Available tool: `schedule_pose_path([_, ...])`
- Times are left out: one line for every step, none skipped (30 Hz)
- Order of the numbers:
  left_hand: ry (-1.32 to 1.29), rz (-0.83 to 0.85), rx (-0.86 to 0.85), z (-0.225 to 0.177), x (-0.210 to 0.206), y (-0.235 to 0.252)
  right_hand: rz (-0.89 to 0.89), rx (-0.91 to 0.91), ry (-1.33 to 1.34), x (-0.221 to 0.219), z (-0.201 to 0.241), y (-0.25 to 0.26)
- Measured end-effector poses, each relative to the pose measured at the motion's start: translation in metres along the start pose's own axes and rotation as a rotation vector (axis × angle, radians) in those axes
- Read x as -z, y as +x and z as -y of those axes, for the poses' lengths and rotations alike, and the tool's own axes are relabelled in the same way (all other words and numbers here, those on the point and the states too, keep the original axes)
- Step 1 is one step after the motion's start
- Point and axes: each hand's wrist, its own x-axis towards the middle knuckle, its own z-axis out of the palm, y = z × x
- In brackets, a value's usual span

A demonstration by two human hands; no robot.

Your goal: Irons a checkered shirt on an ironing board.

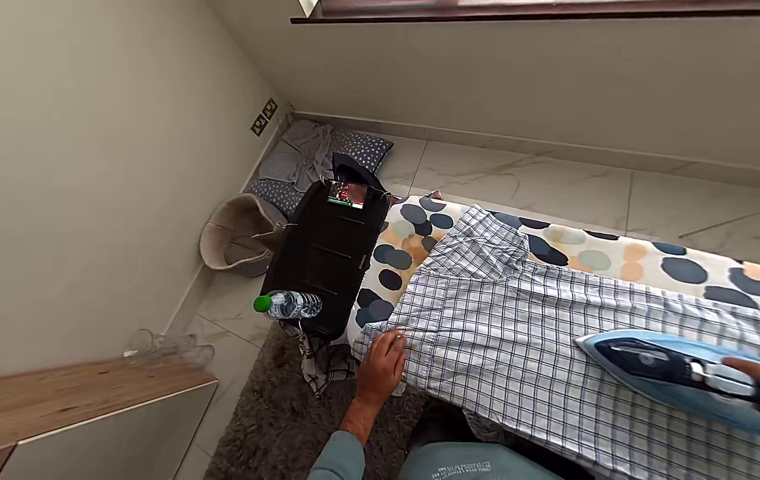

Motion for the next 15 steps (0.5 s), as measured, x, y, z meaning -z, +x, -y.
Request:
schedule_pose_path([-0.022, -0.005, -0.002, 0.001, 0.0, -0.001, -0.013, 0.024, -0.015, -0.005, 0.008, 0.008])
schedule_pose_path([-0.044, -0.006, 0.004, 0.002, -0.001, -0.001, -0.057, 0.071, -0.039, -0.013, 0.013, 0.015])
schedule_pose_path([-0.067, -0.008, 0.014, 0.003, -0.002, -0.002, -0.131, 0.132, -0.078, -0.024, 0.016, 0.022])
schedule_pose_path([-0.084, -0.01, 0.023, 0.004, -0.003, -0.002, -0.197, 0.18, -0.116, -0.034, 0.02, 0.029])
schedule_pose_path([-0.099, -0.017, 0.029, 0.005, -0.004, -0.002, -0.255, 0.216, -0.147, -0.041, 0.027, 0.035])
schedule_pose_path([-0.116, -0.026, 0.032, 0.006, -0.006, -0.002, -0.294, 0.243, -0.167, -0.045, 0.037, 0.041])
schedule_pose_path([-0.131, -0.039, 0.032, 0.007, -0.007, -0.003, -0.317, 0.265, -0.172, -0.045, 0.05, 0.046])
schedule_pose_path([-0.146, -0.058, 0.031, 0.008, -0.008, -0.004, -0.336, 0.28, -0.181, -0.044, 0.064, 0.051])
schedule_pose_path([-0.161, -0.084, 0.028, 0.01, -0.009, -0.005, -0.342, 0.289, -0.182, -0.042, 0.077, 0.056])
schedule_pose_path([-0.177, -0.102, 0.024, 0.012, -0.009, -0.006, -0.34, 0.293, -0.183, -0.041, 0.09, 0.06])
schedule_pose_path([-0.191, -0.116, 0.019, 0.014, -0.009, -0.007, -0.34, 0.298, -0.19, -0.04, 0.101, 0.065])
schedule_pose_path([-0.206, -0.127, 0.01, 0.017, -0.009, -0.008, -0.34, 0.304, -0.198, -0.039, 0.112, 0.069])
schedule_pose_path([-0.223, -0.136, 0.0, 0.019, -0.009, -0.01, -0.341, 0.31, -0.202, -0.038, 0.123, 0.074])
schedule_pose_path([-0.238, -0.146, -0.009, 0.02, -0.009, -0.012, -0.323, 0.305, -0.203, -0.036, 0.135, 0.078])
schedule_pose_path([-0.245, -0.162, -0.015, 0.021, -0.009, -0.013, -0.308, 0.297, -0.208, -0.034, 0.148, 0.082])
